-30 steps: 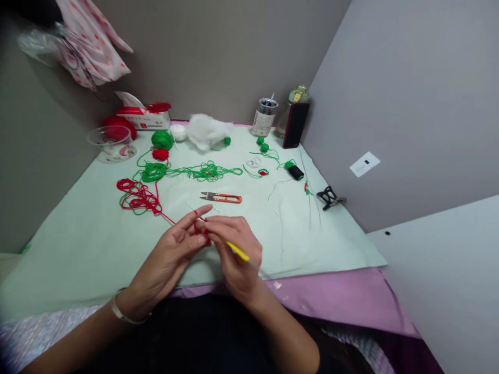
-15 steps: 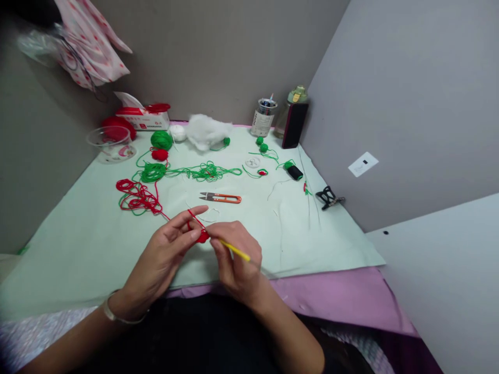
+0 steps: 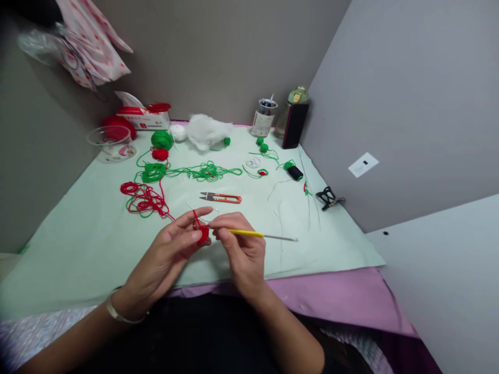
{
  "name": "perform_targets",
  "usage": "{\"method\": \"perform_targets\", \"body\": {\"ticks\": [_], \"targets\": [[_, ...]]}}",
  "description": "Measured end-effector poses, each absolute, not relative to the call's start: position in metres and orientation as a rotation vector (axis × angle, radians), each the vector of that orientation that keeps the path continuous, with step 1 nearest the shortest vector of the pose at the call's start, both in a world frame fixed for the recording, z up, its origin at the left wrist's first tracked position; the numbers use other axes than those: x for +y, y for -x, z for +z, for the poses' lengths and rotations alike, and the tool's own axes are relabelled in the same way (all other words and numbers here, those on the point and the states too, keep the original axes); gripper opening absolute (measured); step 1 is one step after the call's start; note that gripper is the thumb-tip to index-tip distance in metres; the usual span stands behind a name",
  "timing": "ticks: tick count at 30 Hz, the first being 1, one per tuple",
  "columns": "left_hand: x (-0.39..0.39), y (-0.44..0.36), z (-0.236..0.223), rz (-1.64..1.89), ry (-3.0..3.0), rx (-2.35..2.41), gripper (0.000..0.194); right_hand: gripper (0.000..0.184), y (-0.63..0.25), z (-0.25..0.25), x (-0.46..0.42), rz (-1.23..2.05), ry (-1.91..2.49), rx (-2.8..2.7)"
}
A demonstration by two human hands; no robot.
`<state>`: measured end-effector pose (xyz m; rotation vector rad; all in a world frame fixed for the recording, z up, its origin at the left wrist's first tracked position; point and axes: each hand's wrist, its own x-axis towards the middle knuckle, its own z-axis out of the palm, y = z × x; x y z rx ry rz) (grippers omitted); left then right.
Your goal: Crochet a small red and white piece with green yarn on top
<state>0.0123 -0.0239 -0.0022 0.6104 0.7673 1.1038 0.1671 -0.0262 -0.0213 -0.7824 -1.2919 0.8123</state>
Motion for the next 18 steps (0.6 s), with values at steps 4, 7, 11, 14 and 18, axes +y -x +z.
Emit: {"method": "perform_targets", "body": {"ticks": [4, 7, 11, 14, 18], "targets": [[-0.026, -0.016, -0.005, 1.107, -0.735, 0.799, 0.038, 0.021, -0.164, -0.021, -0.026, 0.753, 0.812, -1.341], [-0.025, -0.018, -0.008, 1.153, -0.691, 0.812, 0.038, 0.027, -0.164, -0.026, -0.031, 0.625, 0.849, -1.473], [-0.023, -0.018, -0.008, 1.117, -0.546, 0.756, 0.043, 0.042, -0.164, -0.036, -0.035, 0.290, 0.863, -1.654], [-0.021, -0.015, -0.007, 1.064, -0.452, 0.737, 0.041, 0.033, -0.165, -0.034, -0.034, 0.399, 0.879, -1.528], [-0.019, -0.013, -0.005, 1.102, -0.419, 0.792, 0.032, 0.018, -0.169, -0.025, -0.030, 0.720, 0.879, -1.211]]}}
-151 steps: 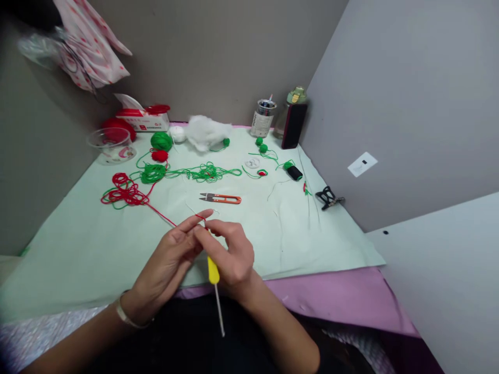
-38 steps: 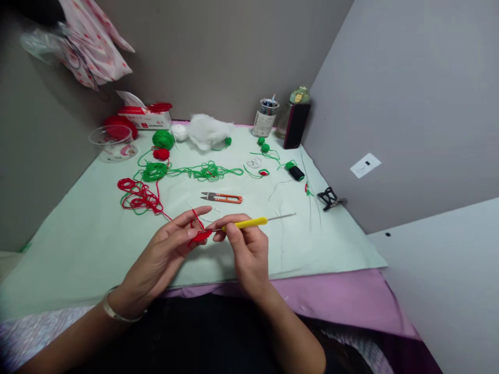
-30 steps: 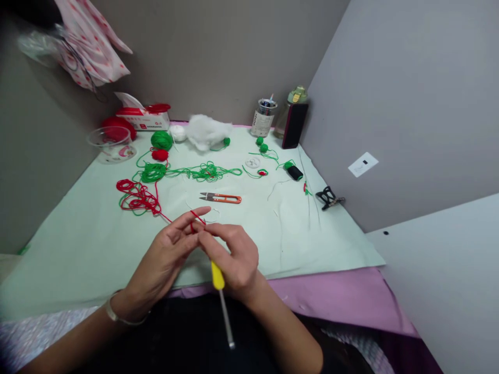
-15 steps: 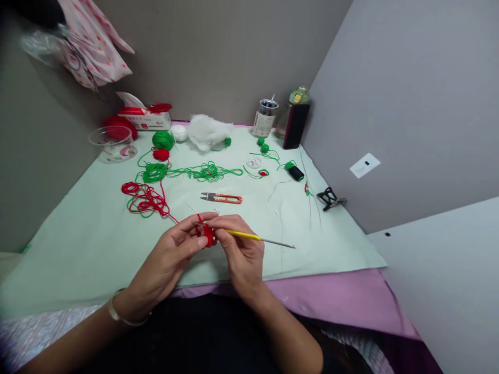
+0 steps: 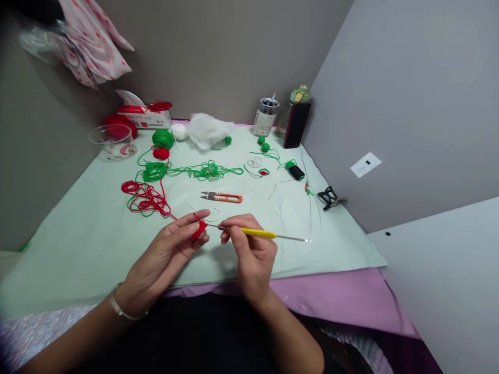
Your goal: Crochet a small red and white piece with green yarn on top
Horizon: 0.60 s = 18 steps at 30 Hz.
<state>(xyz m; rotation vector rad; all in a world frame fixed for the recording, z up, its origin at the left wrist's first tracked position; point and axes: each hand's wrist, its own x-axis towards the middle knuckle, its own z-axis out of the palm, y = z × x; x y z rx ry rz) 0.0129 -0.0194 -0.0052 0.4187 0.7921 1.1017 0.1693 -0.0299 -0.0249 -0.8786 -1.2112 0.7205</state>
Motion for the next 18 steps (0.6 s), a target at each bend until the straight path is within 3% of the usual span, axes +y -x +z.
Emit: {"method": "perform_targets", "body": {"ticks": [5, 12, 15, 18], "targets": [[-0.023, -0.015, -0.005, 1.157, -0.587, 0.803, 0.026, 0.015, -0.167, -0.022, -0.026, 0.894, 0.805, -1.177], [-0.026, -0.020, -0.009, 1.188, -0.673, 0.823, 0.034, 0.020, -0.162, -0.022, -0.030, 0.645, 0.895, -1.410], [-0.026, -0.022, -0.013, 1.187, -0.544, 0.796, 0.043, 0.034, -0.162, -0.033, -0.032, 0.324, 0.893, -1.629], [-0.024, -0.022, -0.016, 1.088, -0.424, 0.701, 0.036, 0.042, -0.162, -0.041, -0.032, 0.206, 0.866, -1.671]]}}
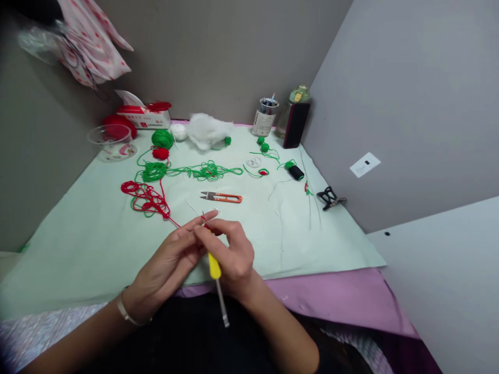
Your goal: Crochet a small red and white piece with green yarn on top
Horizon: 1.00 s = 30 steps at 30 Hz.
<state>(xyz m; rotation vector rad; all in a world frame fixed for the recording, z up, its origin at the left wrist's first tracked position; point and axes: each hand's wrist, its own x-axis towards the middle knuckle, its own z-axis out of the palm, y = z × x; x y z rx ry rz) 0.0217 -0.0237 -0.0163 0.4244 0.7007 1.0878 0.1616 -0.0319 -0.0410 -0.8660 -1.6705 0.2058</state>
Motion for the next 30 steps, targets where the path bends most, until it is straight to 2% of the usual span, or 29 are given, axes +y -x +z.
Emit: {"method": "perform_targets", "body": {"ticks": [5, 8, 10, 12, 14, 16, 18, 22, 25, 27, 30], "targets": [[-0.019, -0.013, -0.012, 1.075, -0.365, 0.713, 0.028, 0.017, -0.168, -0.031, -0.026, 0.702, 0.906, -1.216], [-0.021, -0.012, -0.011, 1.153, -0.489, 0.796, 0.031, 0.019, -0.171, -0.024, -0.023, 0.914, 0.867, -1.071], [-0.023, -0.014, -0.013, 1.227, -0.622, 0.846, 0.042, 0.018, -0.169, -0.025, -0.023, 0.871, 0.886, -1.200], [-0.026, -0.017, -0.017, 1.274, -0.720, 0.869, 0.055, 0.016, -0.165, -0.028, -0.025, 0.634, 0.923, -1.435], [-0.029, -0.020, -0.019, 1.262, -0.748, 0.856, 0.063, 0.025, -0.161, -0.033, -0.029, 0.348, 0.929, -1.592], [-0.030, -0.021, -0.018, 1.220, -0.710, 0.821, 0.065, 0.036, -0.159, -0.035, -0.031, 0.248, 0.898, -1.604], [-0.029, -0.020, -0.014, 1.170, -0.653, 0.788, 0.062, 0.035, -0.159, -0.034, -0.031, 0.375, 0.869, -1.522], [-0.025, -0.014, -0.004, 1.088, -0.604, 0.762, 0.046, 0.017, -0.167, -0.027, -0.026, 0.848, 0.825, -1.253], [-0.022, -0.010, -0.003, 1.060, -0.600, 0.754, 0.039, 0.020, -0.173, -0.024, -0.024, 1.049, 0.782, -1.171], [-0.022, -0.009, -0.003, 1.076, -0.610, 0.766, 0.036, 0.021, -0.174, -0.023, -0.027, 0.997, 0.814, -1.226], [-0.024, -0.010, -0.004, 1.132, -0.661, 0.817, 0.040, 0.023, -0.174, -0.024, -0.033, 0.667, 0.889, -1.498]]}}
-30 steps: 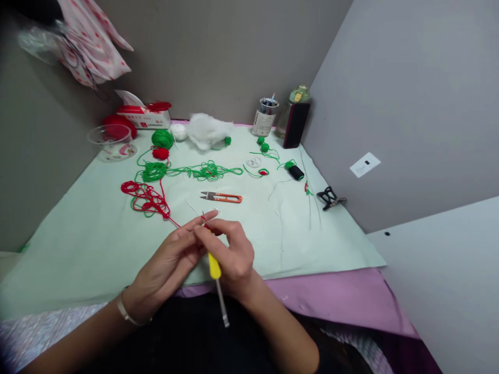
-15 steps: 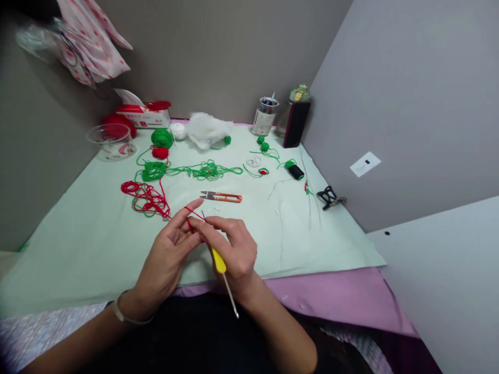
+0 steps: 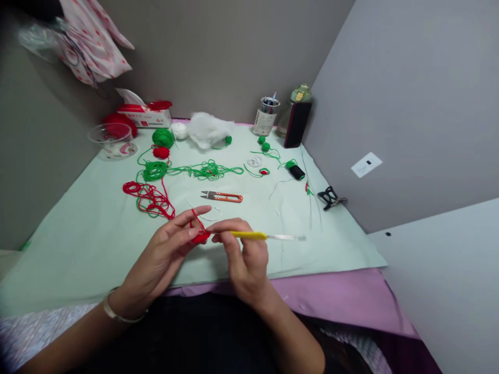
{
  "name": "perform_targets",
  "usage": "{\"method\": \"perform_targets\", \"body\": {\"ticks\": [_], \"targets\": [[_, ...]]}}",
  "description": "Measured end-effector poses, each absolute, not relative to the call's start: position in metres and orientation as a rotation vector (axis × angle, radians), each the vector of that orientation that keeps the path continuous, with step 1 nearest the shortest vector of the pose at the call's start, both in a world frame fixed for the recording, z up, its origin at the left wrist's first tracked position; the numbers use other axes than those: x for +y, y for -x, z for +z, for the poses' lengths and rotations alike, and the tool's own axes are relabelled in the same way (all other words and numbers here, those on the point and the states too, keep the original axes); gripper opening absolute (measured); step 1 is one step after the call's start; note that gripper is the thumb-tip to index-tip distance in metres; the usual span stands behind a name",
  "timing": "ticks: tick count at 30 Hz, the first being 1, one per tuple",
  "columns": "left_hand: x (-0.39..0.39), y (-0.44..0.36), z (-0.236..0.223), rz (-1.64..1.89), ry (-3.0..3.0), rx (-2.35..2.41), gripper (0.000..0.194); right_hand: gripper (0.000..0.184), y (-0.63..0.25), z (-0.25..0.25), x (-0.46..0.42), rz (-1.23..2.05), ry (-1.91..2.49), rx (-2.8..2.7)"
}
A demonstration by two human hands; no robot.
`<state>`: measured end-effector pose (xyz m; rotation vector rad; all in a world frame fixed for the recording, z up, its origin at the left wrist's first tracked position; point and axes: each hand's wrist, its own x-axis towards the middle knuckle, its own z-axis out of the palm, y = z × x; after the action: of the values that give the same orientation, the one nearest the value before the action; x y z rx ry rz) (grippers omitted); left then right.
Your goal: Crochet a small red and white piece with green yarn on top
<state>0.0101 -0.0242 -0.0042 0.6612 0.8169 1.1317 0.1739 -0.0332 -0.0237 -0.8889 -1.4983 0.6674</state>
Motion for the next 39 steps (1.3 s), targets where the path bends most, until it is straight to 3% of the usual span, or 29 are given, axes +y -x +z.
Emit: {"method": "perform_targets", "body": {"ticks": [3, 5, 9, 14, 21, 27, 35, 39], "targets": [[-0.026, -0.013, -0.005, 1.149, -0.646, 0.806, 0.050, 0.034, -0.171, -0.030, -0.037, 0.203, 0.864, -1.767], [-0.026, -0.013, -0.006, 1.101, -0.569, 0.747, 0.051, 0.041, -0.170, -0.033, -0.037, 0.058, 0.858, -1.788], [-0.022, -0.010, -0.007, 0.980, -0.448, 0.682, 0.042, 0.028, -0.170, -0.032, -0.034, 0.345, 0.893, -1.571], [-0.022, -0.012, -0.006, 1.073, -0.535, 0.727, 0.037, 0.019, -0.170, -0.023, -0.026, 0.749, 0.801, -1.330], [-0.025, -0.019, -0.009, 1.128, -0.696, 0.799, 0.034, 0.024, -0.166, -0.026, -0.028, 0.601, 0.860, -1.460], [-0.021, -0.019, -0.011, 1.079, -0.450, 0.700, 0.039, 0.042, -0.164, -0.040, -0.030, 0.182, 0.864, -1.660], [-0.018, -0.014, -0.008, 1.110, -0.404, 0.745, 0.024, 0.019, -0.170, -0.025, -0.027, 0.830, 0.796, -1.122], [-0.020, -0.017, -0.007, 1.139, -0.525, 0.753, 0.031, 0.016, -0.166, -0.023, -0.025, 0.879, 0.783, -1.187]]}}
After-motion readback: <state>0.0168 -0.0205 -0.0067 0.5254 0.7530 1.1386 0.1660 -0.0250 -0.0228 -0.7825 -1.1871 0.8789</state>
